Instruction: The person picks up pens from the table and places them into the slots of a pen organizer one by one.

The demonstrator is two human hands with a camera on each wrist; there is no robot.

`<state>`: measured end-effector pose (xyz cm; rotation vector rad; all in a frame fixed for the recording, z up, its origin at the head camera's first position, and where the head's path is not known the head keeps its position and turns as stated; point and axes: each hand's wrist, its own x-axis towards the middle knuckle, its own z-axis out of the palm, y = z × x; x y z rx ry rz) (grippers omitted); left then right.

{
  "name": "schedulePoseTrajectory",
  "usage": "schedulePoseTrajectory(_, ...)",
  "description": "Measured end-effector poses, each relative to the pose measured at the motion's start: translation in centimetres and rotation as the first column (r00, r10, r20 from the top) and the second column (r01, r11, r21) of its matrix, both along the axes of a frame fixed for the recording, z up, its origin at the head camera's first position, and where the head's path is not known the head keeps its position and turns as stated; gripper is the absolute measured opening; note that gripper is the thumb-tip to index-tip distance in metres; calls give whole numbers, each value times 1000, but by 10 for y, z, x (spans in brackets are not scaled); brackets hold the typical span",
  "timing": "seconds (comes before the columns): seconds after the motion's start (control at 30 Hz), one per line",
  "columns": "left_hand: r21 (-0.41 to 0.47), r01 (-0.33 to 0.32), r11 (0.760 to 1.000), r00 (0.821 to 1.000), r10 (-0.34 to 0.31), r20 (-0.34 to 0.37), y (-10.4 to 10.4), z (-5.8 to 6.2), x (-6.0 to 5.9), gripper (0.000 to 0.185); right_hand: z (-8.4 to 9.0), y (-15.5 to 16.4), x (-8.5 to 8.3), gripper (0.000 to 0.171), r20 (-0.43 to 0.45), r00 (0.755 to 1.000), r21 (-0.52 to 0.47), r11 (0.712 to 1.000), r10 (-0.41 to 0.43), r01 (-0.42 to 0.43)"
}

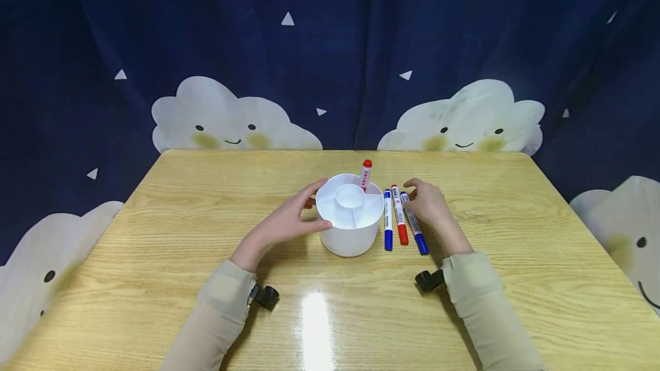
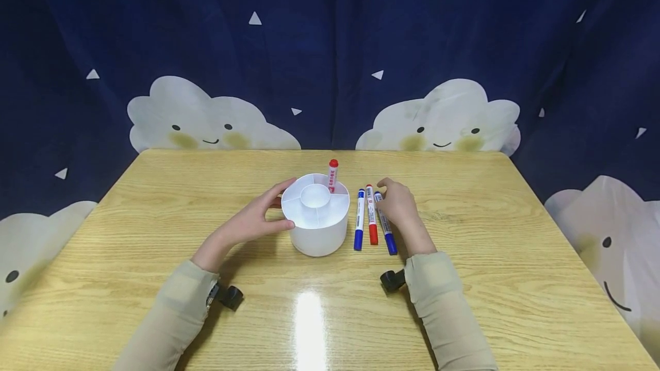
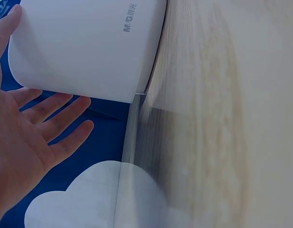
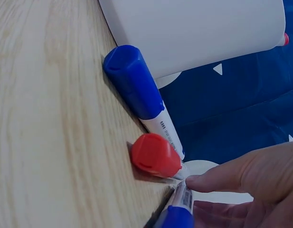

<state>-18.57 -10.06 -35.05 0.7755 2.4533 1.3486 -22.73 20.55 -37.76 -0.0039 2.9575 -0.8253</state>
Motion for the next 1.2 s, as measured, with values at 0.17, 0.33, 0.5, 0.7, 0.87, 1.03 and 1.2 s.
schedulePoseTrajectory(0.17,7,-6,1000,1000,6,-12,-1,-18,-11,87,-2,0,0,45,34,999,-13,1000,-24,25)
schedulePoseTrajectory(0.33,17,-10,1000,1000,10,-29,-2,-23,-12,87,-4,0,0,47,38,999,-10,1000,-26,26)
schedulePoseTrajectory(0.5,17,-12,1000,999,13,-44,-2,-24,-11,87,-4,1,0,47,20,1000,-14,1000,-22,23)
schedulePoseTrajectory(0.7,18,-14,1000,998,15,-60,-2,-23,-12,88,3,2,0,49,-17,1000,-11,1000,-19,19)
schedulePoseTrajectory(0.87,18,-13,1000,998,14,-53,-3,-23,-12,87,12,1,3,52,-56,998,-12,1000,0,-1)
schedulePoseTrajectory(1.03,19,-10,1000,998,11,-57,-3,-23,-13,88,22,-1,7,51,-100,995,-27,1000,5,-8)
schedulePoseTrajectory(1.2,21,-5,1000,998,7,-60,-3,-24,-14,89,31,-3,11,51,-145,989,-44,999,-1,-6)
